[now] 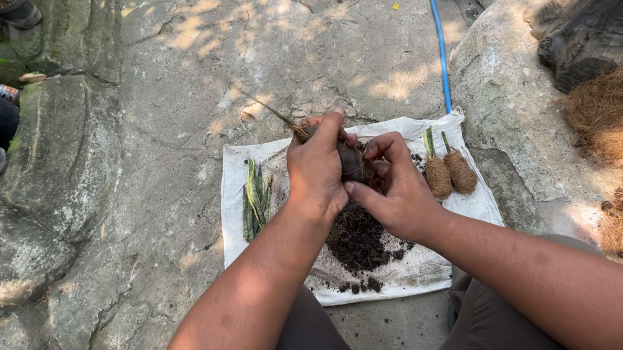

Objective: The person sits on the ground and wraps a plant's root ball with soil and fibrous material by hand. They repeatedly press and shape the material around the roots to form a compact bundle.

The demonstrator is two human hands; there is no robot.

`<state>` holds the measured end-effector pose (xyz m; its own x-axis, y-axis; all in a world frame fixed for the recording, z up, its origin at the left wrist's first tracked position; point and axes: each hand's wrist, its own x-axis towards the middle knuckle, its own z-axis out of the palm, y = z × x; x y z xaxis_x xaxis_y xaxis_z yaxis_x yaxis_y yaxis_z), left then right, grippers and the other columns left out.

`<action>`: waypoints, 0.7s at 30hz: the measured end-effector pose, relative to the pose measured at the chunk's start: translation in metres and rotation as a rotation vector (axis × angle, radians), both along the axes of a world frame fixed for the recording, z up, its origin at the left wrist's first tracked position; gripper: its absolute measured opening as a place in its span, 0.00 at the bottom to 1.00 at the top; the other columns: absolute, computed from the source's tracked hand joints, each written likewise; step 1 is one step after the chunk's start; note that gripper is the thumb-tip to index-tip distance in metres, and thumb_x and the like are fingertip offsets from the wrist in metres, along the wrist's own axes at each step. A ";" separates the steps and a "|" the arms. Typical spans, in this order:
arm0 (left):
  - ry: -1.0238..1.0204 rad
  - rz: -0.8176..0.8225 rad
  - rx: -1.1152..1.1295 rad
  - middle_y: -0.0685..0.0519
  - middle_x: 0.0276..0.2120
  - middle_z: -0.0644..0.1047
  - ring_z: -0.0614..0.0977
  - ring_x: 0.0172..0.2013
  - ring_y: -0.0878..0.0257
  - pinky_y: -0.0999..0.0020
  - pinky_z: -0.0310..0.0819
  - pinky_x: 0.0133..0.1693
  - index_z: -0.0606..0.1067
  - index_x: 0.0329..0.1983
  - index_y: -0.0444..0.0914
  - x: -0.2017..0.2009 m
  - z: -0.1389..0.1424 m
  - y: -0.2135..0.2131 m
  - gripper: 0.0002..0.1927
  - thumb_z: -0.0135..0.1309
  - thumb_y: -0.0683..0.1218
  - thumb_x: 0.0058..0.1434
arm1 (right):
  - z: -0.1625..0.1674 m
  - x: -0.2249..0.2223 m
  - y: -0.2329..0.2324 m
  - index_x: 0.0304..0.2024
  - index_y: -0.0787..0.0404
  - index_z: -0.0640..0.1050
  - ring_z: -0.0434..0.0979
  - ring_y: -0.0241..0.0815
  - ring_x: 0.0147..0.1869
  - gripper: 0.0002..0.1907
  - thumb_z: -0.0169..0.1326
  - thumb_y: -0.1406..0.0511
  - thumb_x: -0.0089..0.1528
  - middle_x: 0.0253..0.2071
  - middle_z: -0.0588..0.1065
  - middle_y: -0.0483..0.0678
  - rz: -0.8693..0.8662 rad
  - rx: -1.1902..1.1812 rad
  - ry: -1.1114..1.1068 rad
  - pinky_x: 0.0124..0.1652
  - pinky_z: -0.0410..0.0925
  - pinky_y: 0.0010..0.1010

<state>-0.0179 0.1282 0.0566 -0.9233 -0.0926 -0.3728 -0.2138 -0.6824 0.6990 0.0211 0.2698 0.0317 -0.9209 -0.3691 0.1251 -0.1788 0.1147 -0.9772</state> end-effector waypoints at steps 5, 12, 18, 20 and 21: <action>0.126 -0.035 0.026 0.52 0.27 0.73 0.77 0.28 0.63 0.64 0.78 0.29 0.70 0.36 0.38 -0.006 -0.010 -0.008 0.08 0.58 0.43 0.60 | -0.010 -0.010 0.002 0.57 0.60 0.62 0.76 0.38 0.48 0.19 0.42 0.56 0.70 0.49 0.70 0.53 0.008 -0.281 -0.314 0.47 0.75 0.32; 0.273 -0.001 -0.092 0.51 0.31 0.74 0.75 0.29 0.65 0.68 0.74 0.30 0.69 0.37 0.40 -0.008 -0.008 -0.004 0.13 0.62 0.49 0.64 | -0.003 -0.015 0.003 0.56 0.62 0.61 0.78 0.41 0.48 0.24 0.54 0.57 0.66 0.47 0.72 0.55 -0.074 -0.129 -0.242 0.47 0.75 0.34; -0.005 -0.008 0.079 0.53 0.25 0.72 0.76 0.26 0.65 0.66 0.78 0.28 0.69 0.32 0.41 -0.005 -0.002 -0.001 0.13 0.60 0.49 0.63 | 0.002 -0.008 0.002 0.57 0.58 0.55 0.77 0.41 0.53 0.31 0.60 0.65 0.59 0.49 0.69 0.56 -0.041 0.107 0.004 0.53 0.74 0.34; 0.109 -0.036 0.002 0.53 0.23 0.72 0.76 0.25 0.64 0.67 0.76 0.28 0.69 0.31 0.40 -0.003 -0.003 -0.001 0.12 0.60 0.47 0.63 | 0.001 -0.010 0.003 0.58 0.58 0.54 0.76 0.41 0.53 0.31 0.57 0.65 0.59 0.49 0.70 0.57 0.067 -0.014 -0.002 0.53 0.73 0.35; 0.167 -0.051 -0.038 0.53 0.23 0.72 0.76 0.25 0.64 0.67 0.76 0.28 0.69 0.31 0.39 -0.003 -0.004 -0.001 0.12 0.60 0.46 0.63 | 0.000 -0.011 0.004 0.59 0.58 0.53 0.75 0.41 0.53 0.32 0.55 0.65 0.60 0.49 0.70 0.58 0.121 -0.096 -0.009 0.54 0.72 0.35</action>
<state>-0.0208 0.1268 0.0531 -0.9759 -0.0550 -0.2110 -0.1263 -0.6459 0.7529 0.0103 0.2739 0.0313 -0.8717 -0.4641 0.1576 -0.1771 -0.0017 -0.9842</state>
